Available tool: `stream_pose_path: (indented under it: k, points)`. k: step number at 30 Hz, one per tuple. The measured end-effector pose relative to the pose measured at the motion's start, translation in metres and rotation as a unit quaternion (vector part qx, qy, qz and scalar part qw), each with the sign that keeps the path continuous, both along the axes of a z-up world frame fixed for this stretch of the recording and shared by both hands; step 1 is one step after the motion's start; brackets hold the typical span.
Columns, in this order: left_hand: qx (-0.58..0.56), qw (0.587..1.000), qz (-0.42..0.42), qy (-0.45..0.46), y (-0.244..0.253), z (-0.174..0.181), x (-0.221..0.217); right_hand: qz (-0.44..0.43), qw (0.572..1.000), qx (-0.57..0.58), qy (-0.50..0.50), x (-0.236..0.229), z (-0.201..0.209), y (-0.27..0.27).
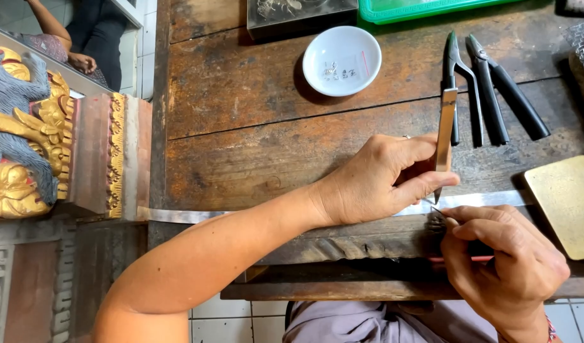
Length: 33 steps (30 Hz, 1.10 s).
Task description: Engraving decorative patterns onto a silver metal strip using a graver tool at a jewelry workbench.
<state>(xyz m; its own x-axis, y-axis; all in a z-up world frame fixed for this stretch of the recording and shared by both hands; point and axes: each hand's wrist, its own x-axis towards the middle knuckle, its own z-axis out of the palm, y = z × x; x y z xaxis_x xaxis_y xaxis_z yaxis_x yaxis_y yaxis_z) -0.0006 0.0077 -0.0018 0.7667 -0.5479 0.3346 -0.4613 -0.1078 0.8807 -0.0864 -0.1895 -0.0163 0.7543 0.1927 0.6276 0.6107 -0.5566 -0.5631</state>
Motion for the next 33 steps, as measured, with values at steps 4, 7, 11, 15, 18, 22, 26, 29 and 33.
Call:
stream_pose_path:
  k: [4, 7, 11, 15, 18, 22, 26, 29, 33]
  points:
    - [-0.002, 1.0, 0.001, -0.003, 0.0, -0.001, 0.0, -0.002, 1.0, 0.004, 0.008, -0.001, 0.0, -0.001]
    - [-0.003, 1.0, 0.004, -0.014, 0.0, -0.002, 0.0, -0.005, 1.0, 0.01, 0.022, -0.003, 0.0, -0.001]
    - [-0.007, 1.0, 0.003, -0.011, 0.0, -0.002, 0.0, -0.031, 0.998, 0.02, 0.049, -0.005, -0.001, -0.001]
    - [-0.008, 1.0, 0.001, -0.01, 0.002, -0.001, -0.001, -0.042, 0.998, 0.008, 0.044, -0.01, -0.017, -0.005]
    - [0.0, 0.999, -0.005, -0.032, 0.003, 0.003, 0.001, -0.019, 0.984, 0.179, 0.019, -0.012, -0.031, -0.012]
    - [-0.005, 1.0, -0.027, -0.013, 0.003, 0.011, 0.002, -0.065, 0.978, 0.188, -0.066, -0.009, -0.024, -0.015]
    - [0.013, 1.0, -0.017, 0.021, 0.003, 0.014, 0.001, -0.099, 0.987, -0.089, -0.085, -0.006, -0.004, 0.001]
    - [0.018, 0.999, -0.019, 0.034, 0.004, 0.015, 0.001, -0.082, 0.985, -0.127, -0.083, -0.002, 0.004, 0.002]
    - [0.019, 0.999, -0.026, 0.024, 0.002, 0.017, -0.001, -0.097, 0.982, -0.139, -0.08, -0.003, -0.003, -0.001]
